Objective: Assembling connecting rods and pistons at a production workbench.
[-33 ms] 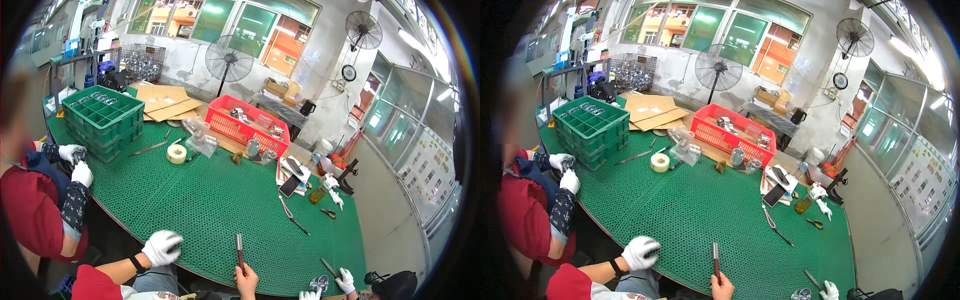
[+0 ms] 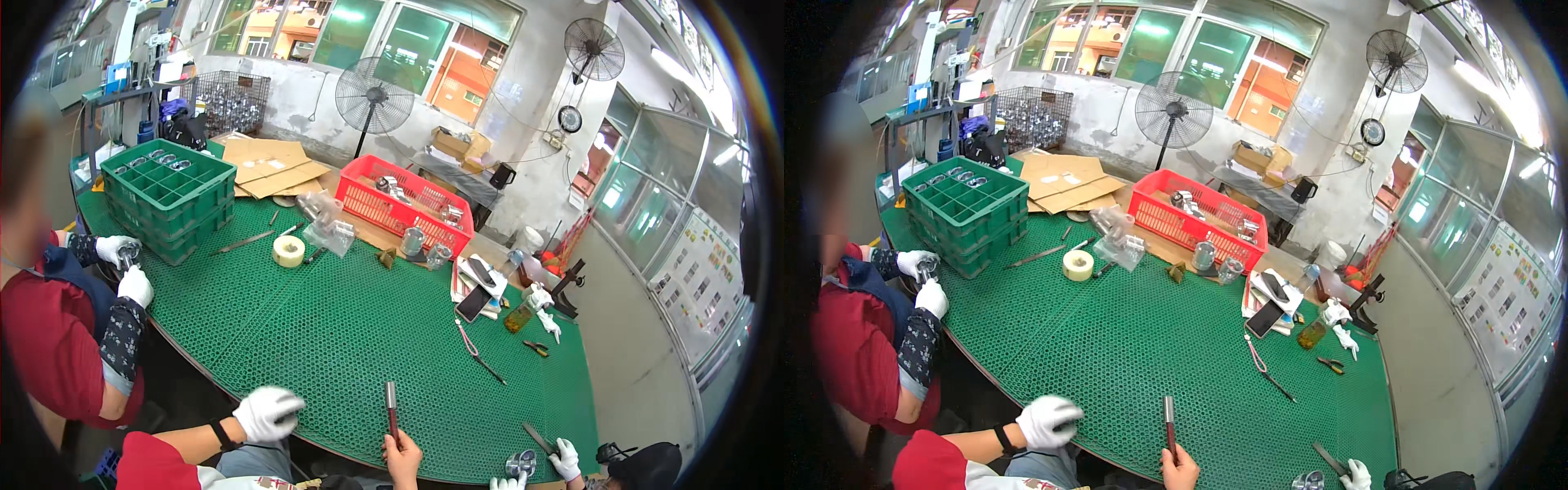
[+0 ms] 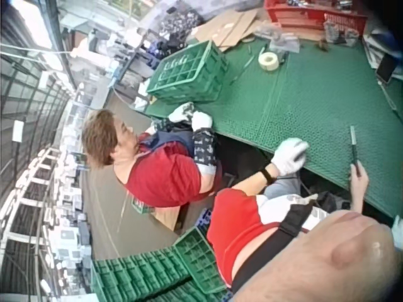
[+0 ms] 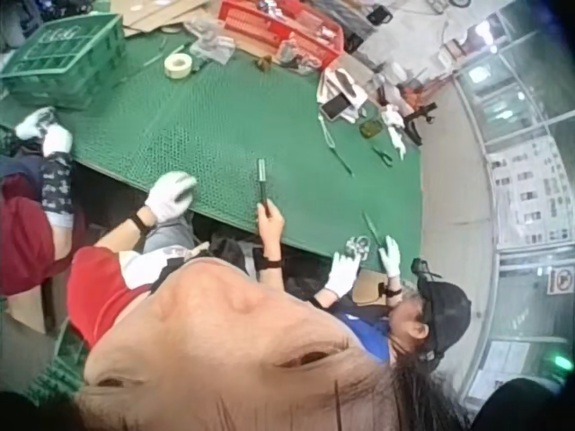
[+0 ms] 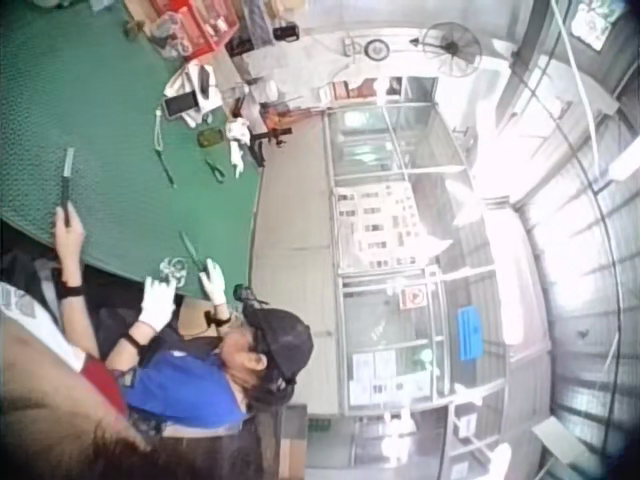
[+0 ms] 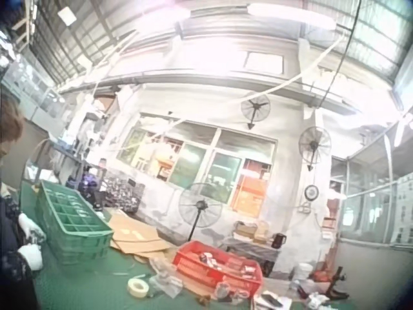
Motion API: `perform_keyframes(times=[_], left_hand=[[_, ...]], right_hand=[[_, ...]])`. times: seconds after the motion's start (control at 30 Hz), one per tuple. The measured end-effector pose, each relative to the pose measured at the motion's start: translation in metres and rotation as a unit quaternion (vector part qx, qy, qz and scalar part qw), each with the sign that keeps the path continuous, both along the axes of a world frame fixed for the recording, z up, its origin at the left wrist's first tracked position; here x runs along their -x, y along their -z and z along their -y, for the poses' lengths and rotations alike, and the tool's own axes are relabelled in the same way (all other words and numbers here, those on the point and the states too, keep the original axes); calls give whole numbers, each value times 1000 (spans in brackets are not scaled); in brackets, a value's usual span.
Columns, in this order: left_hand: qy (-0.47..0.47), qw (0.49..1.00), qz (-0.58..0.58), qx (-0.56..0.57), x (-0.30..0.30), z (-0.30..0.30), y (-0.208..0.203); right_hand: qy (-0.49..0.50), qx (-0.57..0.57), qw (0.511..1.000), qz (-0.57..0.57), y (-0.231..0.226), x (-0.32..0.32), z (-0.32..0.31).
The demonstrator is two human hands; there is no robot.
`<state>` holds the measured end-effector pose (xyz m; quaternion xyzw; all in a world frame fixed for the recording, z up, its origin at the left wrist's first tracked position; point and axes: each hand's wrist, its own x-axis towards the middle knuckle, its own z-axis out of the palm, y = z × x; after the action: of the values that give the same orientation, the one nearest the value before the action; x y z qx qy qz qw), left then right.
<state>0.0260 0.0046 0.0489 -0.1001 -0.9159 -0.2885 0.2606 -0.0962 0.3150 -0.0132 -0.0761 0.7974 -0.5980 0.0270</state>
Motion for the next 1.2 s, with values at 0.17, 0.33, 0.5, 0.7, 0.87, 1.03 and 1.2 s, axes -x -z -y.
perform_keyframes(times=[0.17,0.33,0.5,0.7,0.87,1.03,1.2], left_hand=[[213,962,169,17,-35,-22,44],[113,898,426,12,-36,-28,53],[218,725,520,-397,-33,-31,130],[408,763,393,-310,-28,-59,222],[314,554,560,-529,-35,-61,230],[515,822,203,-133,-14,-45,162],[339,746,524,-231,-7,-55,92]], right_hand=[[-14,18,999,31,5,2,4],[-11,-21,999,-26,-4,0,7],[17,-42,998,-48,-7,2,7],[7,-95,988,-122,-10,-6,13],[-13,-101,990,-93,-5,-9,10],[-48,-78,985,-146,-12,2,12],[-23,18,999,-42,-24,6,-3]])
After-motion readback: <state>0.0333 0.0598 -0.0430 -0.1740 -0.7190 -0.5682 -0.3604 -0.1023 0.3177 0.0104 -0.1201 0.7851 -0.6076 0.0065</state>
